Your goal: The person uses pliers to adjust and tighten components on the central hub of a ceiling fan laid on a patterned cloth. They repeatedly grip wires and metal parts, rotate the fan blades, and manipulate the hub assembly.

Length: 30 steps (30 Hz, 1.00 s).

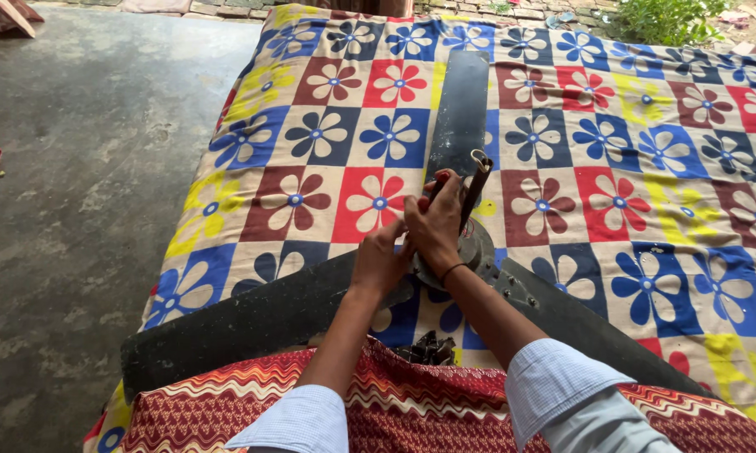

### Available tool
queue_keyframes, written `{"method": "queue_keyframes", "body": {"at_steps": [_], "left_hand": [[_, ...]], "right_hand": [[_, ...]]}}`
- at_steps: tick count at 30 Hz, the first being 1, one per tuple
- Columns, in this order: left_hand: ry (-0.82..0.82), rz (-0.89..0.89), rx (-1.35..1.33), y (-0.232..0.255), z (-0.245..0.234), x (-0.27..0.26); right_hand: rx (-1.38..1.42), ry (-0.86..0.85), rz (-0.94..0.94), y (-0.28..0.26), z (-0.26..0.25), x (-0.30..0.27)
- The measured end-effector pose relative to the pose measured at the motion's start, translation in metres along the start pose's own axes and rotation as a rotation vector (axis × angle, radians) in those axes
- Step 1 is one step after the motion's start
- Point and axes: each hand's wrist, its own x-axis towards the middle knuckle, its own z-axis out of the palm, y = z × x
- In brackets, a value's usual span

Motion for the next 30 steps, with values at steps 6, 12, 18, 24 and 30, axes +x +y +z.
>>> {"method": "queue_keyframes", "body": {"at_steps": [6,12,18,24,30], "left_hand": [[-0.722,-0.361,0.594,0.001,-0.015,-0.031],[-0.742,-0.33,0.747,-0.006,0.002,-0.055],[-0.734,-0.292,0.752,-0.026,0.009,-0.059],[-0.725,-0.265,0.719,-0.026,0.001,-0.05],[-0.861,-0.404,0.614,-0.02,-0.005,-0.037]], "right_hand": [[0.073,-0.089,-0.082,0.004,-0.003,-0.005],[0.504,-0.55,0.036,0.008,-0.029,0.013],[0.671,-0.903,0.001,0.003,-0.042,0.025],[0.494,-0.971,0.136,-0.003,-0.03,0.021],[0.656,-0.615,-0.203,-0.015,-0.056,0.016]]}}
